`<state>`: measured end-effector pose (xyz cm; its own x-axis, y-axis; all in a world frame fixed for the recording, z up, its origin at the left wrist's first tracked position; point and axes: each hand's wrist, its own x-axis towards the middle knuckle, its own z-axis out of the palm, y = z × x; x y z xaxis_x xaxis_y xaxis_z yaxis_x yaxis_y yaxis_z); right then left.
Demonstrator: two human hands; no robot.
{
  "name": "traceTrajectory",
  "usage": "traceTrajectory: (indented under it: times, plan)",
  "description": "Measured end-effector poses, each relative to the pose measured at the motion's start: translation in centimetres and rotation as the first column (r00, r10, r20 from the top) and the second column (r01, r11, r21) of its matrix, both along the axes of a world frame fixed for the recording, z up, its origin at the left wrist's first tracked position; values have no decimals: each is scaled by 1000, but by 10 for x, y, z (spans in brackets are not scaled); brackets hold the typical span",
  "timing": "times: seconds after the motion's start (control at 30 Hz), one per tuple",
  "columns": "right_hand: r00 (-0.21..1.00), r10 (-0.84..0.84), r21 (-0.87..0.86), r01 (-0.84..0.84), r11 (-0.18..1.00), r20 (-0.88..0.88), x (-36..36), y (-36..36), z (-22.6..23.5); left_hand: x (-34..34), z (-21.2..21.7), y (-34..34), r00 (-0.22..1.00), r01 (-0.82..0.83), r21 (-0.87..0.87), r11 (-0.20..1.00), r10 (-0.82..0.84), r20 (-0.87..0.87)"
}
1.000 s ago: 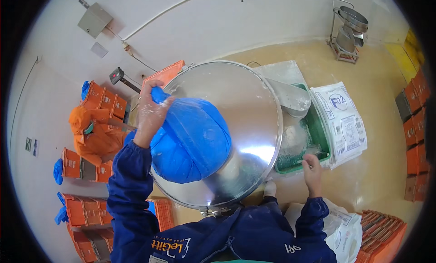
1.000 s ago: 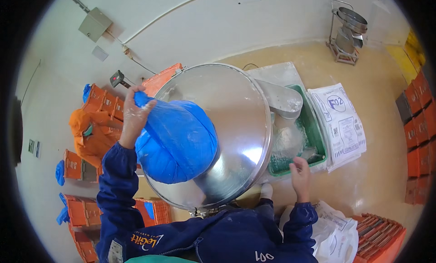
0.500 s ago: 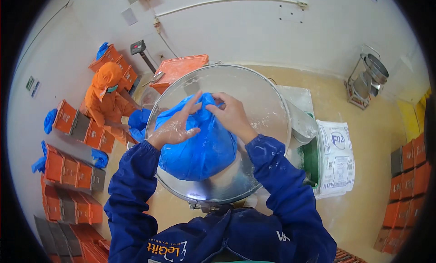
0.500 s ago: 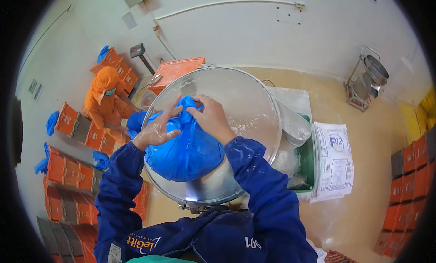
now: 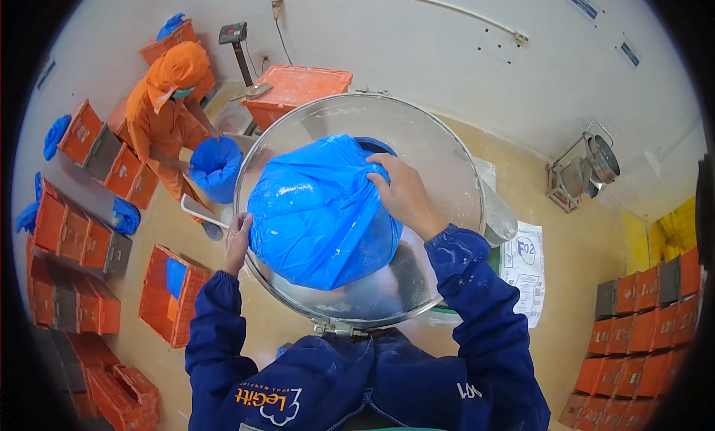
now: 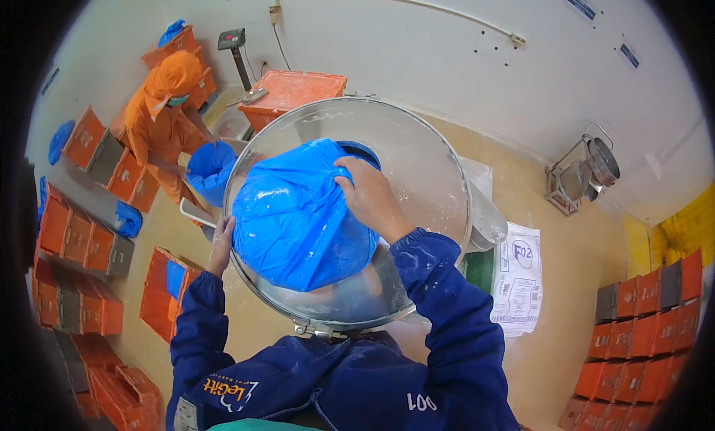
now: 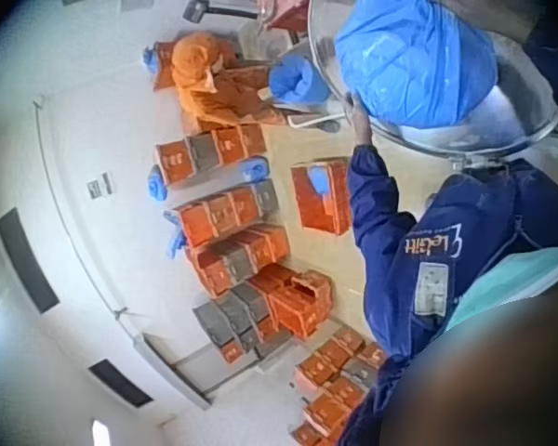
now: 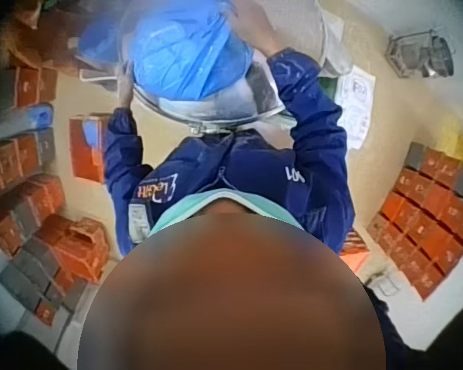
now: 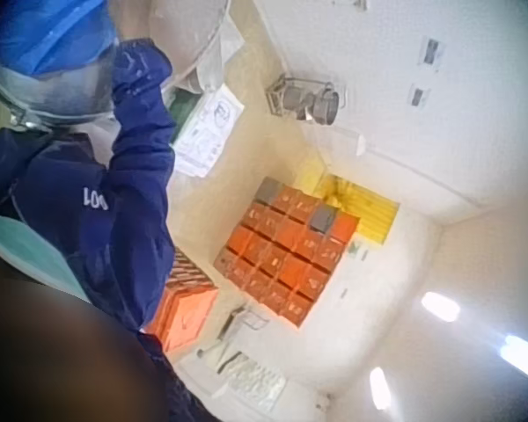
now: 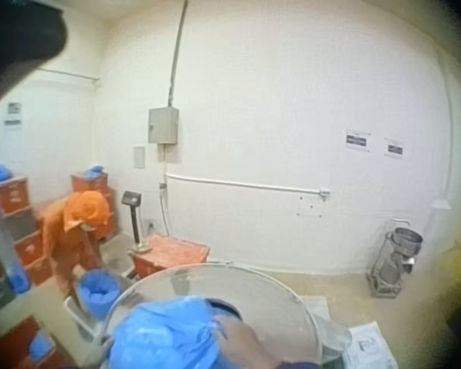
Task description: The person lifts large white sacks and pours their contents into a metal mixing bowl. They then pick up blue plastic bags, open them, and pour their contents into the same bowl. The person also wipes the rim of the bowl with their hand.
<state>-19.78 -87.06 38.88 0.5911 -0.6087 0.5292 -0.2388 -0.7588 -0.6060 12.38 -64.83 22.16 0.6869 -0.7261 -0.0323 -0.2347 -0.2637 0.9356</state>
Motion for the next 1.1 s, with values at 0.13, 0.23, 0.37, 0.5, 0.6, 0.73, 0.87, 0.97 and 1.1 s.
traceTrajectory:
  times: [0.13,0.23,0.37,0.5,0.6,0.73,0.87,0.97,1.1]
  plan:
    - [953,-50,-233,-22,972,-300,-2,-7,-2,-12,-21,-19,952,-227,-5,974,223,212]
    - [915,-85,-412,-93,906,-395,-20,-29,26,-17,46,-32,932,-138,-61,989,151,330]
    - [940,-152,-677,-103,729,-306,-25,-44,137,4,154,-65,847,-8,-211,978,119,518]
    - [964,-187,-770,-26,637,-188,-56,-41,251,-17,281,-104,764,23,-418,908,254,593]
    - [934,-328,-783,98,614,-141,-103,-60,264,-70,328,-126,895,-7,-372,928,172,411]
    - [850,-494,-612,295,734,-182,-137,-85,203,-38,274,-144,465,240,-273,931,137,875]
    - [838,-435,-422,282,861,-328,-175,-85,92,-93,213,-117,706,300,-290,909,-7,708]
    - [786,-518,-304,430,850,-338,-204,-73,37,-122,197,-72,687,448,-130,884,-249,682]
    - [878,-410,-173,376,910,-247,-233,-66,-26,-114,161,-32,643,495,-101,863,-285,711]
